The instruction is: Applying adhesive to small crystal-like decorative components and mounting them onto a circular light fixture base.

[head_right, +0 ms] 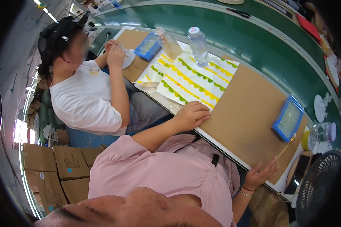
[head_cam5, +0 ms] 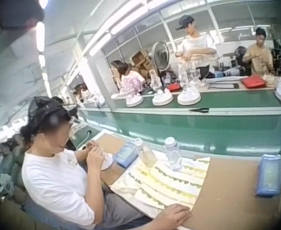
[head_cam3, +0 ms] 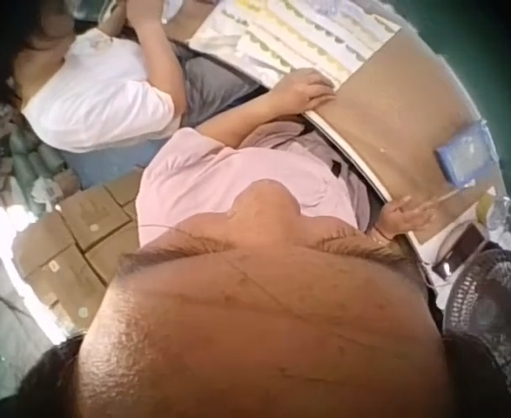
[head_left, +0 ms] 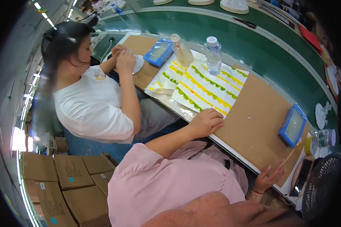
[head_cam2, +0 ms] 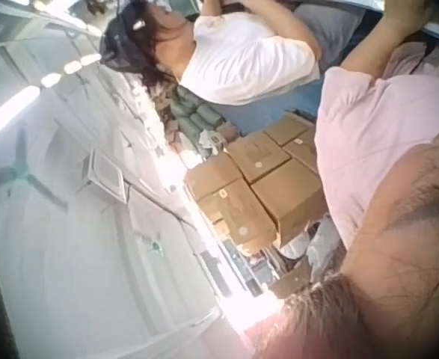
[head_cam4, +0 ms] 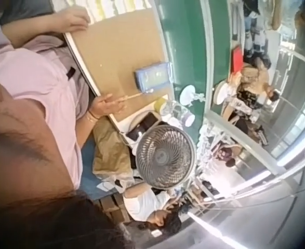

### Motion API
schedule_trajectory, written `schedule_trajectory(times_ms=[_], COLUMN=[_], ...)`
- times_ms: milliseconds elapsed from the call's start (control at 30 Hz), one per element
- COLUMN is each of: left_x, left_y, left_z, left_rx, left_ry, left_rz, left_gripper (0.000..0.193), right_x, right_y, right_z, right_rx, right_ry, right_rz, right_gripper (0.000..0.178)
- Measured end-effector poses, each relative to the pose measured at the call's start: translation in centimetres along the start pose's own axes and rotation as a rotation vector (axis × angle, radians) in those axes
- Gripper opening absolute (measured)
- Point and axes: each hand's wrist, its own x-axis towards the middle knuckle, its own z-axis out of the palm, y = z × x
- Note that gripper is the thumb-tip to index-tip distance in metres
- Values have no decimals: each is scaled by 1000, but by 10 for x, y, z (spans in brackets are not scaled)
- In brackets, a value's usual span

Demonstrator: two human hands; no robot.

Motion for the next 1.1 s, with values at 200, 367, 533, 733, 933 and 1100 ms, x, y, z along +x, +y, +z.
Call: schedule_trajectory(times_ms=[200, 367, 533, 733, 933, 1100], left_x=[2, -2, 2, 4, 1, 2], left_y=[3, -1, -1, 0, 3, 6], left_z=[4, 3, 3, 5, 1, 2], left_rx=[-75, -61, -32, -25, -11, -33], left_ry=[-18, -33, 1, -4, 2, -19], left_rz=[-16, -18, 2, 6, -9, -15], left_gripper=[11, 11, 9, 10, 10, 12], right_x=[-8, -10, -11, -6, -8, -9], right_y=[7, 4, 11, 7, 7, 3], right_z=[-2, 5, 6, 4, 6, -5], right_rx=[-25, 19, 74, 24, 37, 52], right_ry=[13, 74, 54, 49, 55, 7], right_rz=[-34, -31, 1, -15, -9, 36], right_gripper=[46, 47, 46, 45, 44, 42])
